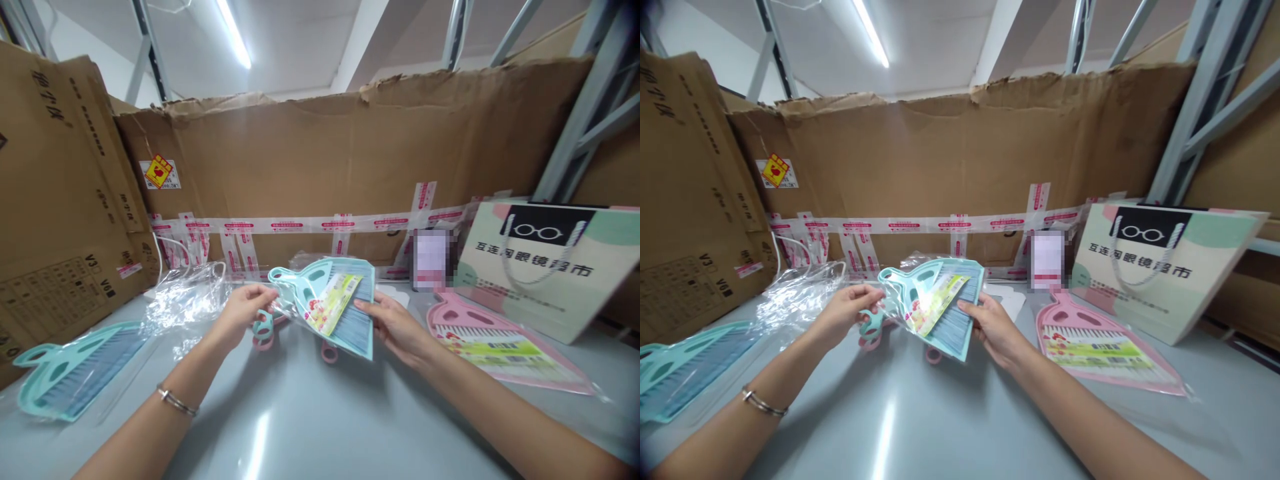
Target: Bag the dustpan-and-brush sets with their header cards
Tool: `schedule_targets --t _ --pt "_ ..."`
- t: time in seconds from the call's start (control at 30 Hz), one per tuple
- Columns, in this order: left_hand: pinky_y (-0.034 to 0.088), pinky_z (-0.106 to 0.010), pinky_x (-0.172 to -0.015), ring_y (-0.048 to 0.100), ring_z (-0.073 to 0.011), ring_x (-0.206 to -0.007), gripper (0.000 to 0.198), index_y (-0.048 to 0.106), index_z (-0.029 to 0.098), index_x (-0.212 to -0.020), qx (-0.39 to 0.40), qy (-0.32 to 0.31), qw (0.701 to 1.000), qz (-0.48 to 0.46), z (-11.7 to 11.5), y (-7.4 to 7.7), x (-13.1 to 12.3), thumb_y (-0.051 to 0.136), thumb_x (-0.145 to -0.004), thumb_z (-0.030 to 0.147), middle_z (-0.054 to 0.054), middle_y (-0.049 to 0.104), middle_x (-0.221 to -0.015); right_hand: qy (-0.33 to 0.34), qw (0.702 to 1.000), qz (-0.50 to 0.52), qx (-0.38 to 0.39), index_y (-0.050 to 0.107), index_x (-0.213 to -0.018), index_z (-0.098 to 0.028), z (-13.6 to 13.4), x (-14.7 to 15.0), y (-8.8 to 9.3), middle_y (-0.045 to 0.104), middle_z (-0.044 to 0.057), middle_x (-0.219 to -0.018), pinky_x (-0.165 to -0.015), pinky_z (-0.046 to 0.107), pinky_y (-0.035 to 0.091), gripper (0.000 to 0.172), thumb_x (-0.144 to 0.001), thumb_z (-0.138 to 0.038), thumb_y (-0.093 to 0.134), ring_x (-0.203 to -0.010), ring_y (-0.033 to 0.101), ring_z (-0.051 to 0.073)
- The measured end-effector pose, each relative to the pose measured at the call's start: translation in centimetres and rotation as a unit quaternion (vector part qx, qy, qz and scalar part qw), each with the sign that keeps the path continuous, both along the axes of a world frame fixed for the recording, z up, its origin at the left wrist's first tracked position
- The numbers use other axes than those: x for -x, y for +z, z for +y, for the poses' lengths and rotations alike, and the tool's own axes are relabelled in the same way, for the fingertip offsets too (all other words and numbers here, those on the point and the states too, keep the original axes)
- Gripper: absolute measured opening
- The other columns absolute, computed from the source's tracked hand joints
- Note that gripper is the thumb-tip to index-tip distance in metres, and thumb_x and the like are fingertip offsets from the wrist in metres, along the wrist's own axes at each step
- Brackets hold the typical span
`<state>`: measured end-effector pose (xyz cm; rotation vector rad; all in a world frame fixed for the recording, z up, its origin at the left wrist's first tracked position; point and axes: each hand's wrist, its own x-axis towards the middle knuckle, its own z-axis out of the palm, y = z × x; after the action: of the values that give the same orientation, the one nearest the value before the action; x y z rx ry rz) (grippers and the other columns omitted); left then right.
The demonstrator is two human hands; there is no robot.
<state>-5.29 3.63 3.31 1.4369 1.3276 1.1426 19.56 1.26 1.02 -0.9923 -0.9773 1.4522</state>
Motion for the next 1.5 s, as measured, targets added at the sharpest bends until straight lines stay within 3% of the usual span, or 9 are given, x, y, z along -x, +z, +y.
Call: schedule_targets --t 0.23,0.4,0.47,0.6,0.77,0.87,1.03,1.23,1.5 --pt "0.043 -0.027 -0.054 0.056 -0.0161 -0.058 0.021 0.054 0.016 -0.062 -0.051 0.270 0.953 0.131 3.0 1.4 9.3 0.059 -0.061 0.036 -0.001 0.056 -0.057 -0.198 0.958 -0.177 -0.107 0.056 -0.089 -0.021 2.2 -6.3 1.4 0.066 0.002 -0.075 -0.062 0.029 0.048 0.023 -0.067 -0.022 0.061 -0.065 0.060 0.017" --pt "0.036 -0.053 -0.082 0.051 -0.0394 -0.098 0.012 0.057 0.016 -0.064 -0.056 0.373 0.886 0.271 1.6 2.0 13.1 0.060 -0.058 0.026 -0.009 0.062 -0.078 -0.360 0.685 -0.589 -0.232 0.057 -0.080 -0.024 2.3 -9.8 1.7 0.046 -0.003 -0.050 -0.051 0.027 0.028 0.012 -0.071 -0.021 0.050 -0.047 0.042 0.015" --pt "0.027 -0.061 -0.090 0.036 -0.0446 -0.116 0.032 0.058 0.014 -0.090 -0.122 0.417 0.838 0.329 1.3 1.9 12.6 0.061 -0.063 0.030 -0.017 0.053 -0.115 -0.383 0.651 -0.607 -0.247 0.056 -0.077 -0.023 2.2 -10.0 1.9 0.042 -0.003 -0.049 -0.051 0.026 0.025 0.011 -0.070 -0.019 0.049 -0.046 0.039 0.015" --pt "0.024 -0.057 -0.097 0.030 -0.0378 -0.124 0.056 0.039 0.010 -0.123 -0.348 0.389 0.758 0.391 1.7 1.7 8.6 0.054 -0.075 0.033 -0.023 0.030 -0.137 -0.414 0.841 -0.295 -0.184 0.052 -0.077 -0.021 2.5 -9.7 2.8 0.056 0.000 -0.067 -0.056 0.026 0.037 0.011 -0.067 -0.016 0.056 -0.059 0.051 0.015" --pt "0.044 -0.042 -0.088 0.054 -0.0236 -0.103 0.044 0.044 0.019 -0.120 -0.285 0.028 0.943 0.170 1.0 0.2 1.2 0.051 -0.080 0.034 -0.012 0.055 -0.116 -0.262 0.960 -0.070 -0.063 0.054 -0.083 -0.017 2.8 -8.6 2.8 0.065 0.008 -0.079 -0.059 0.030 0.048 0.014 -0.070 -0.010 0.052 -0.063 0.060 0.017" --pt "0.049 -0.038 -0.081 0.058 -0.0207 -0.096 0.055 0.037 0.028 -0.128 -0.133 -0.141 0.981 0.006 -0.2 -0.8 -2.0 0.057 -0.077 0.033 -0.012 0.044 -0.131 -0.063 0.997 -0.041 -0.020 0.057 -0.088 -0.016 2.5 -6.7 1.5 0.067 0.009 -0.085 -0.067 0.032 0.051 0.018 -0.070 -0.015 0.059 -0.070 0.064 0.019" --pt "0.054 -0.032 -0.069 0.061 -0.0120 -0.071 0.056 0.047 0.024 -0.120 -0.072 -0.209 0.956 -0.192 -1.2 -1.2 -3.4 0.068 -0.069 0.034 -0.008 0.058 -0.113 0.090 0.990 -0.098 -0.047 0.046 -0.117 -0.019 1.0 -2.1 -0.7 0.064 0.011 -0.102 -0.082 0.041 0.049 0.052 -0.071 -0.033 0.064 -0.087 0.064 0.022" --pt "0.055 -0.031 -0.066 0.061 -0.0114 -0.064 0.043 0.055 0.019 -0.104 -0.128 -0.172 0.959 -0.187 -1.2 -1.1 -3.4 0.071 -0.066 0.032 -0.006 0.063 -0.102 -0.143 0.893 -0.291 -0.312 0.060 -0.103 -0.026 2.2 -1.0 -2.4 0.046 0.009 -0.124 -0.100 0.043 0.033 0.034 -0.072 -0.039 0.056 -0.117 0.044 0.024" --pt "0.053 -0.033 -0.073 0.061 -0.0205 -0.091 0.030 0.055 0.018 -0.097 -0.264 -0.121 0.955 -0.065 -1.3 -1.1 -3.3 0.066 -0.071 0.029 -0.010 0.050 -0.126 -0.231 0.797 -0.489 -0.270 0.044 -0.124 -0.021 3.9 -4.8 -1.6 0.036 0.013 -0.130 -0.102 0.051 0.025 0.056 -0.069 -0.017 0.050 -0.127 0.029 0.030"
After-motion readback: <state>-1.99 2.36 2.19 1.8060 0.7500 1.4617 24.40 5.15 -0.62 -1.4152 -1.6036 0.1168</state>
